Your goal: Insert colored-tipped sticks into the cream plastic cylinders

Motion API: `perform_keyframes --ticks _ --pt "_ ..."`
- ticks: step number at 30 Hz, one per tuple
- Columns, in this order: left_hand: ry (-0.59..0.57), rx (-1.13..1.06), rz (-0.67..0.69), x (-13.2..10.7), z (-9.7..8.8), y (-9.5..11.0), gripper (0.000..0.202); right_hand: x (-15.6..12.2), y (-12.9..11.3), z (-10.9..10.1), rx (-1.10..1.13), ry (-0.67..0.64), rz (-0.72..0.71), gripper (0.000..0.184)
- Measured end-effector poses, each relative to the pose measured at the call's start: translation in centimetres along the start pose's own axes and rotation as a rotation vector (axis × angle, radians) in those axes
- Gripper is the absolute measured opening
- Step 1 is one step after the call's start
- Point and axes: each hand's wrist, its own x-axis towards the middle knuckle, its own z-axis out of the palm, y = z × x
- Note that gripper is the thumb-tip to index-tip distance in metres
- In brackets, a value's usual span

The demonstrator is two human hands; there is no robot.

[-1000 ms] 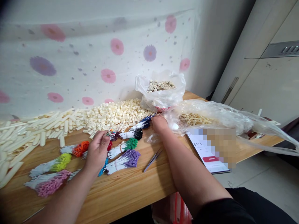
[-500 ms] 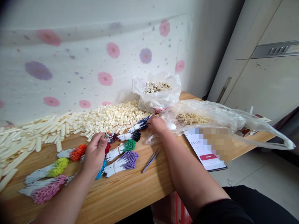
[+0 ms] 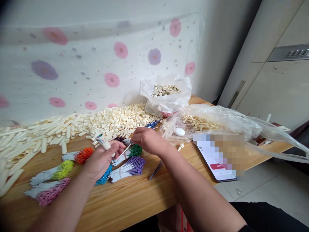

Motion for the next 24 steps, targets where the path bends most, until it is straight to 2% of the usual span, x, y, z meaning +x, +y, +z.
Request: perform_keyframes --ticks 3,8,10,17,21,24 --pt "-0.09 0.092 -0.048 -0.2 0.3 -0.1 0.025 0.1 -1.1 1.0 0.024 -0.015 -0.008 0.019" --pt "-0.005 -0.001 0.014 -0.3 0.5 -0.4 0.022 -0.1 -0.6 1.7 0.132 0.205 0.159 0.025" --pt "0.024 -0.045 0.025 -0.3 0.4 -0.3 0.021 -0.2 -0.2 1.6 0.207 0.253 0.212 0.023" --pt "0.032 -0.14 0.0 -0.4 0.6 0.1 0.021 0.1 -0.7 1.6 0.318 0.166 0.158 0.017" --pt "0.017 -0.234 -0.019 -0.4 0.8 0.2 0.024 0.2 -0.9 2.0 0.425 0.235 0.284 0.018" --pt "-0.007 -0.323 -0.07 -0.6 1.0 0.3 0.026 0.3 -1.0 2.2 0.554 0.245 0.262 0.02"
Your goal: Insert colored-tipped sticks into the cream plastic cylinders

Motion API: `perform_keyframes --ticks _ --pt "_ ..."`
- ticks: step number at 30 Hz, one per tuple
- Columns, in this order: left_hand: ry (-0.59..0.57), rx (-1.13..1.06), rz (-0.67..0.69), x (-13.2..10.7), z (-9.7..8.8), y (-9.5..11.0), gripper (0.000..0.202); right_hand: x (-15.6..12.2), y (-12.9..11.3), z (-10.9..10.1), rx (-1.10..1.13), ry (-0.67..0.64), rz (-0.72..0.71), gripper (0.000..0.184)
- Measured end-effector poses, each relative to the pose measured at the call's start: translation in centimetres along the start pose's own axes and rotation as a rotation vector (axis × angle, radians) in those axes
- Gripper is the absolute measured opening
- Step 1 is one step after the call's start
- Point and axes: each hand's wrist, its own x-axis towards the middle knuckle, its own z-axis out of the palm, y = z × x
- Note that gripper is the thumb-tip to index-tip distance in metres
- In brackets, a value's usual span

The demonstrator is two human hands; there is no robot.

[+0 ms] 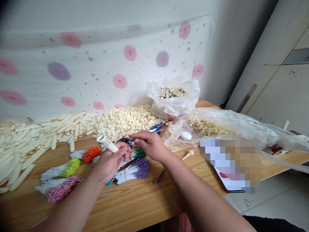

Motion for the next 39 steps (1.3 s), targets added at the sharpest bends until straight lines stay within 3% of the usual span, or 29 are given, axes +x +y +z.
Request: perform_keyframes --ticks 5,7,9,11,13,15,16,18,21,23,27,31,34,39 --pt "-0.114 -0.087 -0.068 -0.4 0.1 -0.3 0.027 -0.1 -0.7 0.4 0.259 -0.105 0.011 0.014" --pt "-0.131 -0.01 -0.024 -0.3 0.0 -0.5 0.029 -0.1 -1.0 0.3 0.371 -0.173 0.057 0.016" --pt "-0.051 0.165 0.099 -0.2 -0.2 -0.8 0.029 -0.1 -1.5 0.0 0.358 -0.149 0.062 0.016" --pt "0.135 0.376 0.256 0.1 -0.4 -0.9 0.027 -0.3 -2.3 -0.5 0.238 0.036 0.003 0.012" --pt "0.307 0.558 0.368 0.3 -0.7 -0.9 0.022 -0.8 -3.6 -0.8 0.134 0.306 -0.124 0.004" --pt "0.376 0.653 0.439 0.4 -0.8 -0.8 0.016 -1.4 -5.3 -0.8 0.062 0.504 -0.276 0.003" --pt "0.372 0.671 0.47 0.4 -0.9 -0.8 0.015 -1.7 -6.1 -0.7 0.008 0.544 -0.343 0.006" --pt "0.349 0.666 0.528 0.4 -1.0 -0.8 0.014 -2.3 -7.7 -0.3 -0.12 0.514 -0.445 0.013" --pt "0.336 0.67 0.579 0.5 -1.3 -1.0 0.011 -2.7 -9.2 0.4 -0.251 0.336 -0.519 0.022" --pt "0.347 0.667 0.59 0.6 -1.4 -1.2 0.01 -2.7 -9.8 0.7 -0.273 0.284 -0.548 0.021" --pt "0.371 0.66 0.609 0.6 -1.2 -1.1 0.012 -2.7 -10.6 0.6 -0.32 0.301 -0.572 0.009" --pt "0.367 0.665 0.617 0.4 -0.8 -0.5 0.015 -2.7 -11.1 0.4 -0.38 0.215 -0.566 0.008" --pt "0.341 0.66 0.67 0.3 -0.7 -0.3 0.013 -2.5 -10.7 0.7 -0.378 0.175 -0.598 0.006" --pt "0.313 0.675 0.716 0.2 -0.8 -0.3 0.013 -2.6 -9.9 1.4 -0.342 0.22 -0.638 0.011"
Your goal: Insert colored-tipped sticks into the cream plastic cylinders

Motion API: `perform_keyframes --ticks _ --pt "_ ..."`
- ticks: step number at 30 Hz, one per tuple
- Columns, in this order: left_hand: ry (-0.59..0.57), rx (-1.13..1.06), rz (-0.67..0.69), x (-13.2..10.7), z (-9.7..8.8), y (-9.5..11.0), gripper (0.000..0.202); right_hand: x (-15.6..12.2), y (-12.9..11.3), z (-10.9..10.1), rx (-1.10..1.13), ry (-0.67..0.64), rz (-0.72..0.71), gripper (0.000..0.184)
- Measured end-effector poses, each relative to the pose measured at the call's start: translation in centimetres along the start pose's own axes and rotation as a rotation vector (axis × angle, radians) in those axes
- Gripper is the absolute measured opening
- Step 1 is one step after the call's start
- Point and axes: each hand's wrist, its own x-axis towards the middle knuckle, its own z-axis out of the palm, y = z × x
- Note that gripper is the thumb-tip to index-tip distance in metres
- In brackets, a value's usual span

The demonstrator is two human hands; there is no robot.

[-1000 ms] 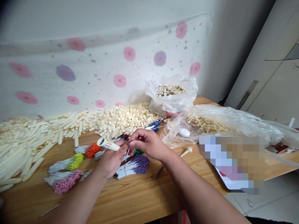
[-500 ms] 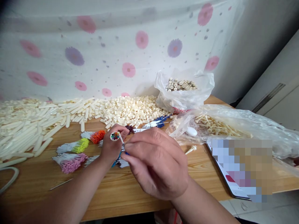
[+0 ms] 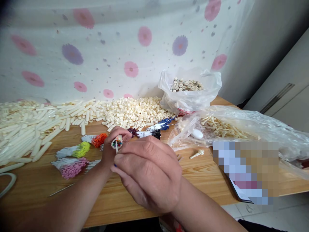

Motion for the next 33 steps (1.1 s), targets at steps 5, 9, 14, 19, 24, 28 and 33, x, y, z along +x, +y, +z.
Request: perform_keyframes --ticks 5,9,14,19,24,28,33 --pt "0.027 0.005 0.014 -0.02 0.09 -0.12 0.011 -0.16 -0.12 -0.11 -0.004 0.008 0.001 0.012" --pt "0.017 -0.019 0.025 -0.1 0.08 -0.1 0.01 -0.25 -0.03 0.07 -0.023 0.003 0.006 0.014" --pt "0.014 -0.028 0.03 -0.14 0.0 0.09 0.01 -0.59 -0.08 0.61 -0.032 0.021 0.01 0.012" --pt "0.015 -0.027 0.032 -0.17 0.0 0.19 0.007 -0.77 -0.4 0.59 -0.037 -0.006 0.018 0.015" --pt "0.011 -0.042 0.033 -0.18 0.05 -0.05 0.009 -0.86 -0.32 0.65 -0.029 0.004 0.019 0.013" --pt "0.014 -0.051 0.036 -0.2 0.08 -0.18 0.009 -0.9 -0.21 0.66 -0.045 0.006 0.022 0.011" --pt "0.0 -0.028 0.034 -0.19 0.04 0.08 0.008 -0.89 0.08 0.82 -0.046 0.02 -0.007 0.014"
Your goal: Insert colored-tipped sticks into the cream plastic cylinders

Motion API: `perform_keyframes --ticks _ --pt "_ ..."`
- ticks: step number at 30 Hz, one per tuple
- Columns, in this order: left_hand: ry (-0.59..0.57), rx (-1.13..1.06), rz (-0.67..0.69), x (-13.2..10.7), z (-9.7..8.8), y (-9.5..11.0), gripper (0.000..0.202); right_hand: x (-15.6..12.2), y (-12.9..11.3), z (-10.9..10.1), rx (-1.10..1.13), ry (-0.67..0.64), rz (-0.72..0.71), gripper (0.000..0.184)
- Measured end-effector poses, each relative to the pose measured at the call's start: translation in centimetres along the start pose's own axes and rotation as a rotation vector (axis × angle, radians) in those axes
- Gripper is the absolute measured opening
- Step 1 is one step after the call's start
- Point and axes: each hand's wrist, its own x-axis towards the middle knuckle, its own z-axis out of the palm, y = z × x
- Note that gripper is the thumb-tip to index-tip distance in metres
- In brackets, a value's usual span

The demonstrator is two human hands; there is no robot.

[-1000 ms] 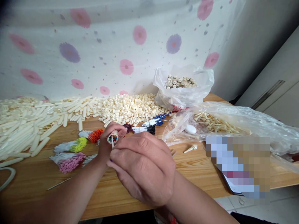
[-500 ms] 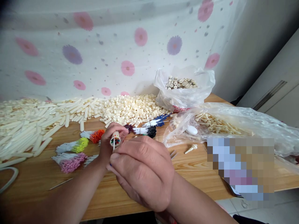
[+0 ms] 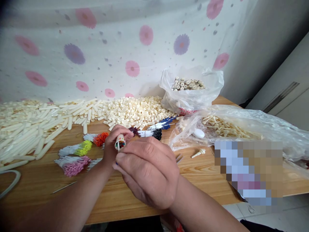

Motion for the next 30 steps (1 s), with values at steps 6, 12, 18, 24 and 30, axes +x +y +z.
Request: perform_keyframes --ticks 6,12,18,24,30 --pt "0.023 0.062 0.002 0.0 0.0 0.0 0.012 -0.1 0.5 0.4 0.006 0.042 0.028 0.022" --pt "0.037 0.099 0.043 0.0 -0.3 -0.1 0.006 -0.6 1.4 1.5 0.011 0.104 -0.012 0.018" --pt "0.032 0.151 0.085 0.0 -0.4 -0.5 0.01 -0.9 2.4 2.2 -0.032 0.099 0.102 0.018" --pt "-0.003 0.181 0.083 0.0 -0.6 -0.7 0.043 -1.1 2.7 1.9 -0.15 0.029 0.143 0.018" --pt "-0.027 0.217 0.123 -0.1 -0.8 -0.8 0.059 -0.9 2.8 1.7 -0.107 0.076 0.195 0.01"
